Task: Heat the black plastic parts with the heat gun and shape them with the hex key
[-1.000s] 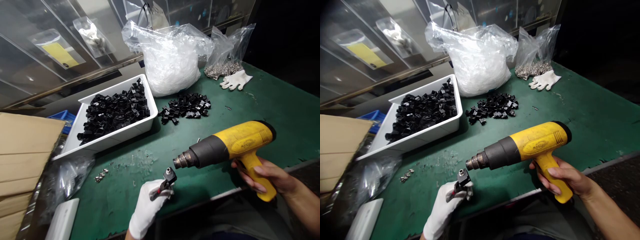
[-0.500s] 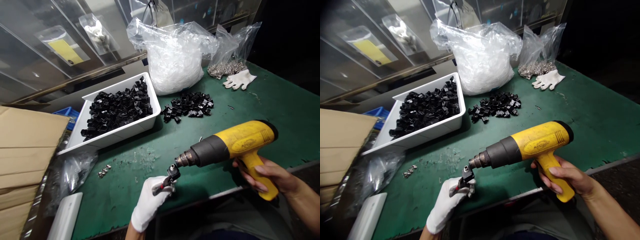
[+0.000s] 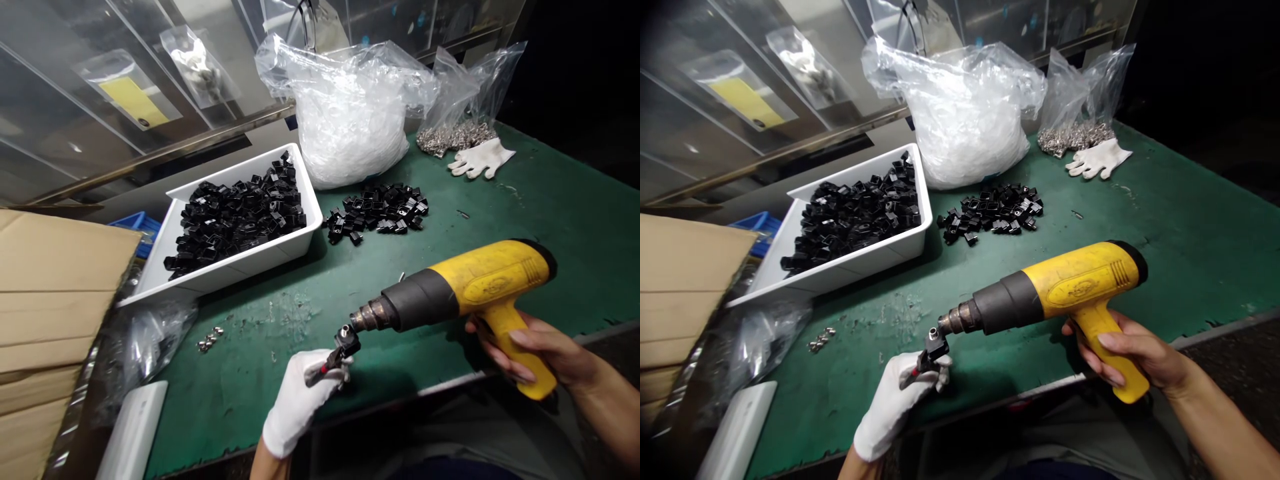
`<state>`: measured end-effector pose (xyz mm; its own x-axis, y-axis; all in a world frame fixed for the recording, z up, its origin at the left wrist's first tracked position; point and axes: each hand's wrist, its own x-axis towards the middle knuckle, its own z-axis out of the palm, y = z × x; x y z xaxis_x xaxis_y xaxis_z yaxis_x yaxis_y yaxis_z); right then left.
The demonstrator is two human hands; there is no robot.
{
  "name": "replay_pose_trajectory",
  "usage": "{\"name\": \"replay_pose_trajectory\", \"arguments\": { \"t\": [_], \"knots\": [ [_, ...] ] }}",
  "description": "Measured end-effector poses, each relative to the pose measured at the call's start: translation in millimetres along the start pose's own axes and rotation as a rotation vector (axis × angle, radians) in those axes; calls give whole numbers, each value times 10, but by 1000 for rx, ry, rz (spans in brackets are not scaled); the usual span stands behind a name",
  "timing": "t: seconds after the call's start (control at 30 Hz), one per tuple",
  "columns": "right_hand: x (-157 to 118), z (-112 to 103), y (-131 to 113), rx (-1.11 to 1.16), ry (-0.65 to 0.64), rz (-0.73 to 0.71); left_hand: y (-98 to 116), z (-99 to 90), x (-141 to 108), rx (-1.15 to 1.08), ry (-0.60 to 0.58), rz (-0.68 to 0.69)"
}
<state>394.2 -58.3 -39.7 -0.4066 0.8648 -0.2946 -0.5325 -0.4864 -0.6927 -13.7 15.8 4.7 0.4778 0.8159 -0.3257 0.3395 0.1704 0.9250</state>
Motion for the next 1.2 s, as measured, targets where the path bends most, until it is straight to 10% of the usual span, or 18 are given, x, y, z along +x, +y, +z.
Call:
{"name": "replay_pose_trajectory", "arguments": {
  "t": [1.2],
  "knots": [
    [-16, -29, 5, 17, 1, 20, -62, -4, 12, -46, -26, -23]
  ]
}}
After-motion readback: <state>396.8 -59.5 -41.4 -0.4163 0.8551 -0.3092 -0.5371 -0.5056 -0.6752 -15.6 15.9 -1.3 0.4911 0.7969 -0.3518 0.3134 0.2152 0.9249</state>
